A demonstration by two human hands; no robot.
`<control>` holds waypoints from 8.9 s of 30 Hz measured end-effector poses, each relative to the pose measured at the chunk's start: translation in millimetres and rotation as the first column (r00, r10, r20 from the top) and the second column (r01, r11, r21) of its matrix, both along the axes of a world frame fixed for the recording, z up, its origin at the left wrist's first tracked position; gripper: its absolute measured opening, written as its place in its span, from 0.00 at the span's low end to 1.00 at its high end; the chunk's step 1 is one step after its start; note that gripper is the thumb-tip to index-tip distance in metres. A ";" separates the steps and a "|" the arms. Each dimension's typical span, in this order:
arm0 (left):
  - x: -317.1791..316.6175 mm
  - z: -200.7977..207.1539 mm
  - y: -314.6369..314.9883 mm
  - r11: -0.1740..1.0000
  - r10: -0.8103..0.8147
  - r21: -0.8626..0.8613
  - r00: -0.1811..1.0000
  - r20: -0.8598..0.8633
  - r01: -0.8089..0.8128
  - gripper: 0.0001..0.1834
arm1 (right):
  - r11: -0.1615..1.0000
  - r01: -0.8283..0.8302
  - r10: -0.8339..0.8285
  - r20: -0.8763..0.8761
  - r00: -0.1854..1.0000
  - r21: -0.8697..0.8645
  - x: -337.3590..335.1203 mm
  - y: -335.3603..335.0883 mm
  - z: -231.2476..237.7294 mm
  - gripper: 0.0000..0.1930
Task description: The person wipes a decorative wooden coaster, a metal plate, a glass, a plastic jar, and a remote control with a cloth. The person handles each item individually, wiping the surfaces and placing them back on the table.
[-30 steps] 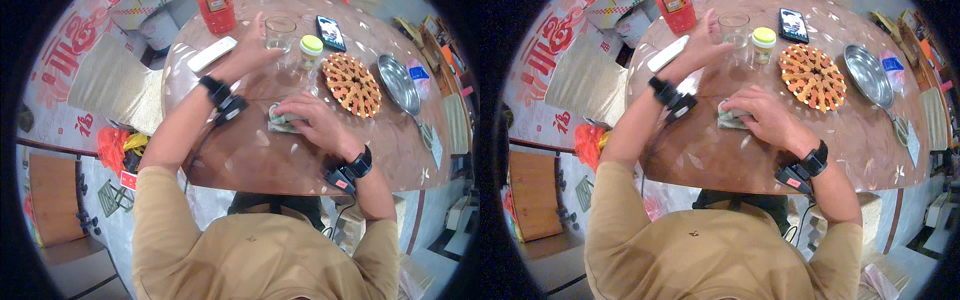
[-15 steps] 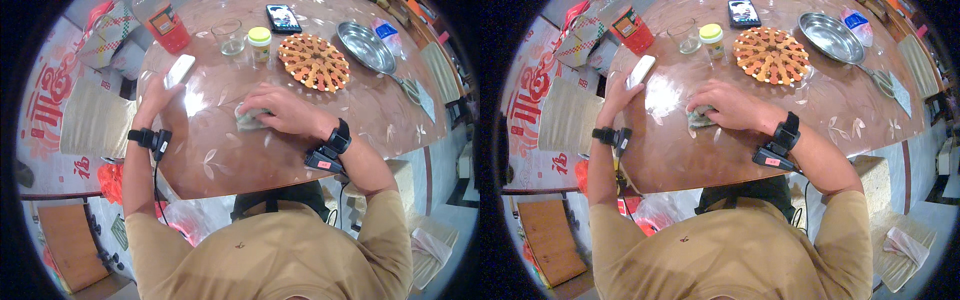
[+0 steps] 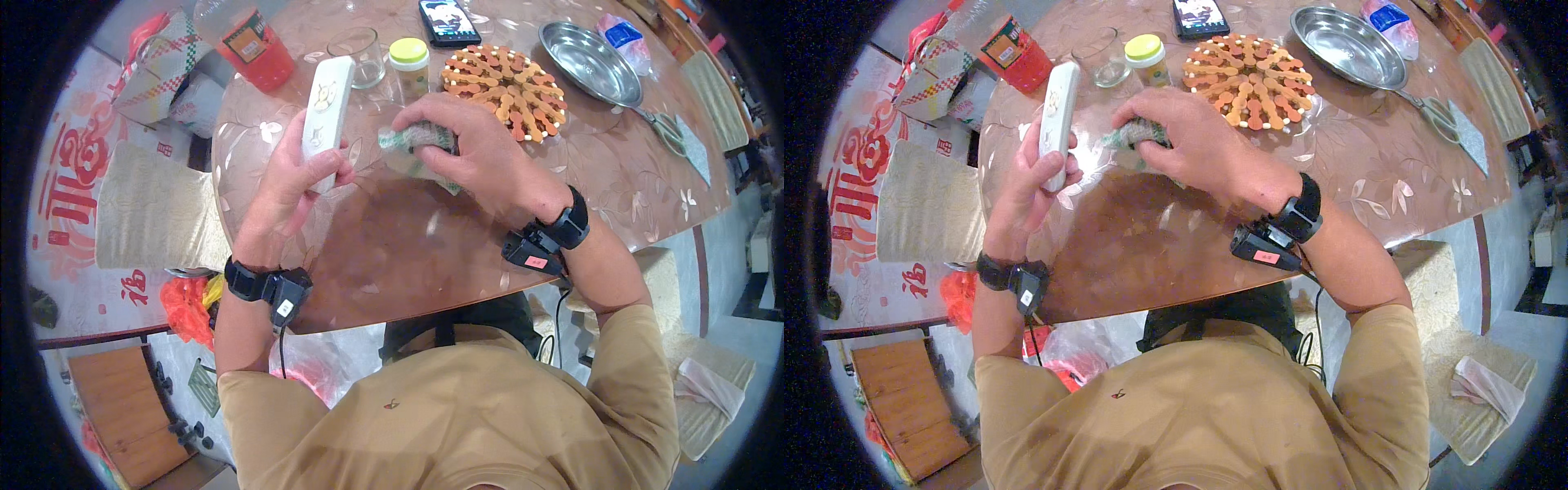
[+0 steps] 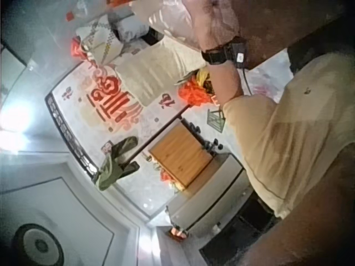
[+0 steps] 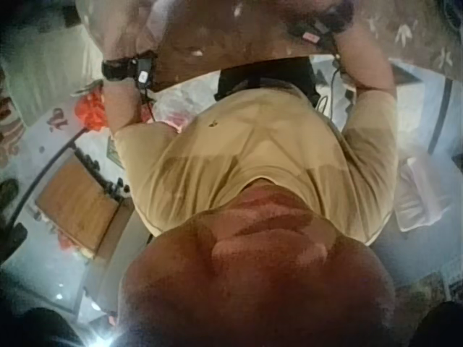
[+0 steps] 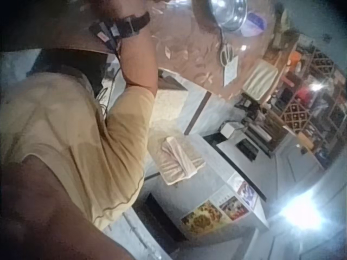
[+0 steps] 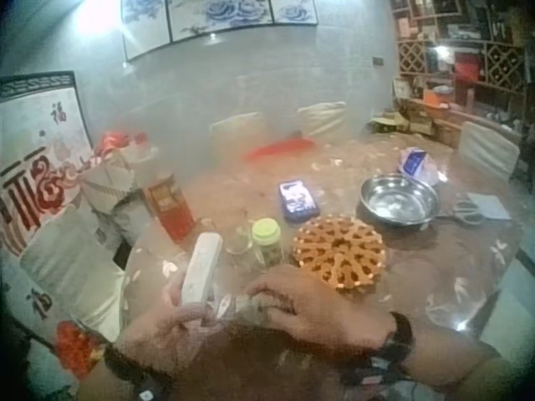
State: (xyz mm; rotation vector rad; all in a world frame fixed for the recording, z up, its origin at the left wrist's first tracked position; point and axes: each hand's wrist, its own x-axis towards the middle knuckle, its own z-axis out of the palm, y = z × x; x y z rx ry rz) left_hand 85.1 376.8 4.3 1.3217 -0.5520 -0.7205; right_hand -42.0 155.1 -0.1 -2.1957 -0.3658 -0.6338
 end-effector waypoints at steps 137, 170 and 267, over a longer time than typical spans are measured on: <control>-21.5 -34.8 -31.8 0.971 -0.213 -0.081 0.971 0.111 0.223 0.40 | 0.837 0.180 -0.093 0.190 0.977 -0.516 -9.4 20.4 23.0 0.19; -9.1 -27.4 -24.9 0.946 -0.244 -0.276 0.931 -0.270 0.168 0.36 | 0.852 0.098 -0.051 0.105 0.993 -0.514 -13.8 29.9 19.9 0.19; -11.9 -32.0 -25.9 0.915 -0.284 -0.358 0.928 -0.242 0.187 0.35 | 0.917 0.138 -0.145 0.008 0.989 -0.373 -11.5 13.1 17.2 0.19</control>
